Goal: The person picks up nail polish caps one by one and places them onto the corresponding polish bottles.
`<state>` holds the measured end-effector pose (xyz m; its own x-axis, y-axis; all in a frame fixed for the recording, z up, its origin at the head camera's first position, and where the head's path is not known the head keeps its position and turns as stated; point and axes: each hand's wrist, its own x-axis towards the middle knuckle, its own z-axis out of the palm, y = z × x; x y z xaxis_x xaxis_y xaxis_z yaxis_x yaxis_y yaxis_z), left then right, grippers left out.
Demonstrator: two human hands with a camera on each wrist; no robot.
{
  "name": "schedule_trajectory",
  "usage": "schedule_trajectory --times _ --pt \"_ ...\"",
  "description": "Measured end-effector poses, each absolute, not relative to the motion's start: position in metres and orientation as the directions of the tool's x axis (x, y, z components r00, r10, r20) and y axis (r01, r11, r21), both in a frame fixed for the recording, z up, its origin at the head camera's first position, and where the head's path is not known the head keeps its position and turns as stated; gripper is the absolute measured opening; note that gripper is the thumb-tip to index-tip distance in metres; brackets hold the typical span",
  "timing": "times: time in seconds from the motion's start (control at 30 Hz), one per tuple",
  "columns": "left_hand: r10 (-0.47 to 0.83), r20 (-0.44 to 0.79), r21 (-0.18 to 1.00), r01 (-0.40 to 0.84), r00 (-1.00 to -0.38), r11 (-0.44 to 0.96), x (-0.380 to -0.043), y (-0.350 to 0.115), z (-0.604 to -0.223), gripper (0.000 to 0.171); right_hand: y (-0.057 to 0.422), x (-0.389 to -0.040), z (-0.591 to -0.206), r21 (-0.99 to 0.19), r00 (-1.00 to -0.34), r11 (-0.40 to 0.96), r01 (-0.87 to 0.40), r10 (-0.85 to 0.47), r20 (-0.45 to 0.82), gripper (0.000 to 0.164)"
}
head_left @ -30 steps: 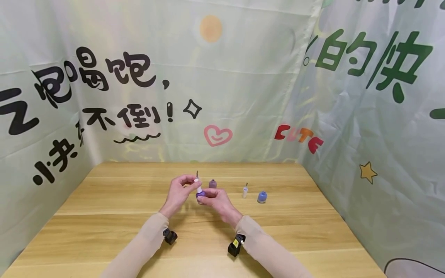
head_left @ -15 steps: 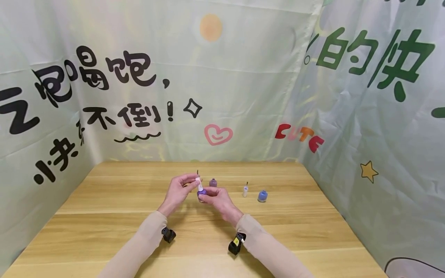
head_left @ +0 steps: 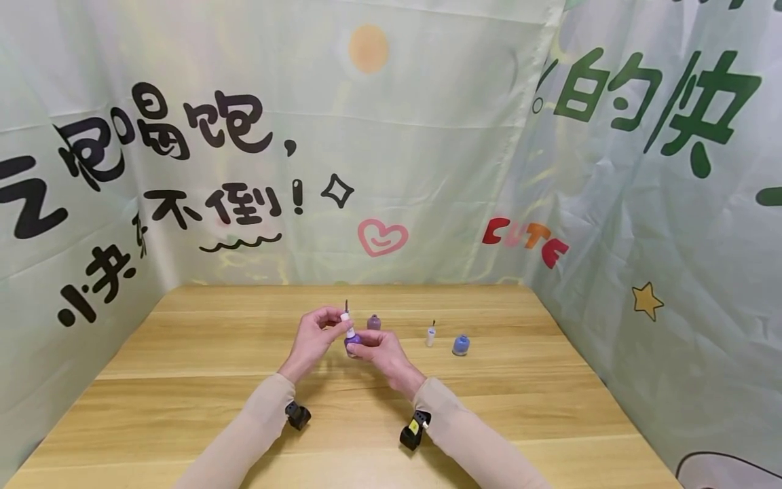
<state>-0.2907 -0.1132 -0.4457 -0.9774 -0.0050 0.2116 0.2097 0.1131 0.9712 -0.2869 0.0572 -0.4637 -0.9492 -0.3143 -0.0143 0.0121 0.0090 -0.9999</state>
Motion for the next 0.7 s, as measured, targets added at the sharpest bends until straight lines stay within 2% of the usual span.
schedule_trajectory --times 0.13,0.53,0.7 --pt "0.004 0.205 0.974 0.205 -0.979 0.099 -0.2901 -0.1132 -0.4452 0.024 0.0578 -0.2871 -0.4642 -1.000 -0.951 0.008 0.010 -0.310 -0.012 0.034" --pt "0.001 0.233 0.969 0.233 -0.972 0.087 -0.2912 -0.1162 -0.4483 0.033 0.0591 -0.2872 -0.4648 -1.000 -0.953 0.012 0.025 -0.303 -0.027 0.032" --pt "0.003 0.223 0.971 0.222 -0.975 0.090 -0.2910 -0.1159 -0.4463 0.031 0.0602 -0.2864 -0.4644 -0.999 -0.952 0.026 0.018 -0.306 -0.025 0.033"
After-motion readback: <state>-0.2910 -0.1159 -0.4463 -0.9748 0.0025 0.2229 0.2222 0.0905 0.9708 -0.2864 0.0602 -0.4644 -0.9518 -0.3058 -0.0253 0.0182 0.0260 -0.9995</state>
